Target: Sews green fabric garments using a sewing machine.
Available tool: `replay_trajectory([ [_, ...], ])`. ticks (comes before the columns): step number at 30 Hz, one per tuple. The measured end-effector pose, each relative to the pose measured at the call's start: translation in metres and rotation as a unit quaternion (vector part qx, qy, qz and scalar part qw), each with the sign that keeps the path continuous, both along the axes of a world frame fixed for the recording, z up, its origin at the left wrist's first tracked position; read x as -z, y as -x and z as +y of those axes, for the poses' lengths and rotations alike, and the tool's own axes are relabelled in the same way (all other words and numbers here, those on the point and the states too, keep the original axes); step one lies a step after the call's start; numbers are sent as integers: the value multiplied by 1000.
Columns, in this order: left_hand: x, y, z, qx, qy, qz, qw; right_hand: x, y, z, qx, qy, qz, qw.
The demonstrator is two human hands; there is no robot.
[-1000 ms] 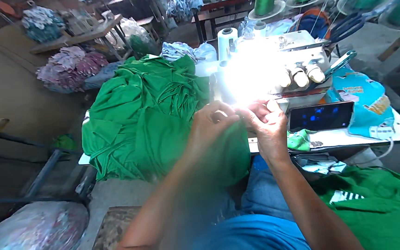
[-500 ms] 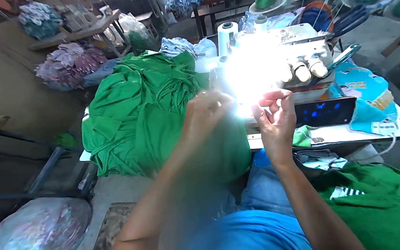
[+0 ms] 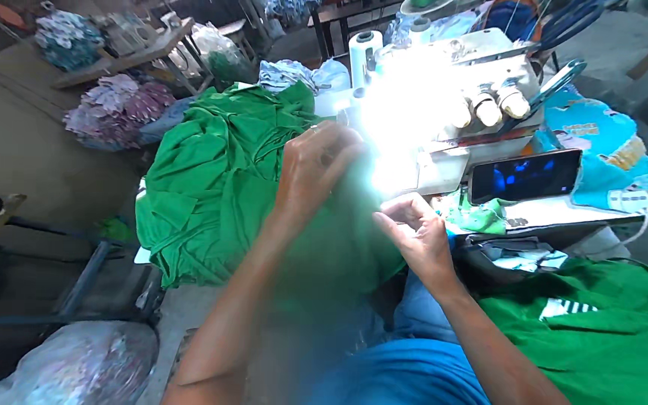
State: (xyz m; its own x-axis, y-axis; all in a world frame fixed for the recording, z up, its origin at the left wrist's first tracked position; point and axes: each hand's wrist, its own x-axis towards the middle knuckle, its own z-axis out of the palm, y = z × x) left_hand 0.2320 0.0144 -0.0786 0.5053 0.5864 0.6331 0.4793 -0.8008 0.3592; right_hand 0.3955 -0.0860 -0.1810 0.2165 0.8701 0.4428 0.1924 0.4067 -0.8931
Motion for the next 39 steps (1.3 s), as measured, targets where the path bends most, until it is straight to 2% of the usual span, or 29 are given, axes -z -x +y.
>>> replay_trajectory([
  [4, -1, 0, -1, 6, -5, -2, 1000, -1, -10, 4, -86, 101, 99, 986],
  [9, -3, 1, -3, 16, -9, 7, 1000, -12, -20, 2, -158, 162, 142, 964],
  [14, -3, 3, -4, 19, -24, 21, 999, -4, -16, 5, -131, 101, 147, 975],
  [20, 2, -2, -9, -7, 15, -5, 1000, -3, -11, 4, -117, 105, 113, 981],
  [26, 7, -8, -13, -15, 38, -17, 999, 4, 5, 3, 25, -33, 15, 999],
  [30, 4, -4, -11, -4, 43, -35, 998, 27, 11, 10, 97, -25, -38, 994],
  [35, 4, 5, -8, 0, 66, -50, 997, 32, 12, 9, 120, -60, -21, 991],
  [39, 4, 6, -8, 6, 87, -64, 994, 27, 10, 8, 85, -47, 12, 995],
])
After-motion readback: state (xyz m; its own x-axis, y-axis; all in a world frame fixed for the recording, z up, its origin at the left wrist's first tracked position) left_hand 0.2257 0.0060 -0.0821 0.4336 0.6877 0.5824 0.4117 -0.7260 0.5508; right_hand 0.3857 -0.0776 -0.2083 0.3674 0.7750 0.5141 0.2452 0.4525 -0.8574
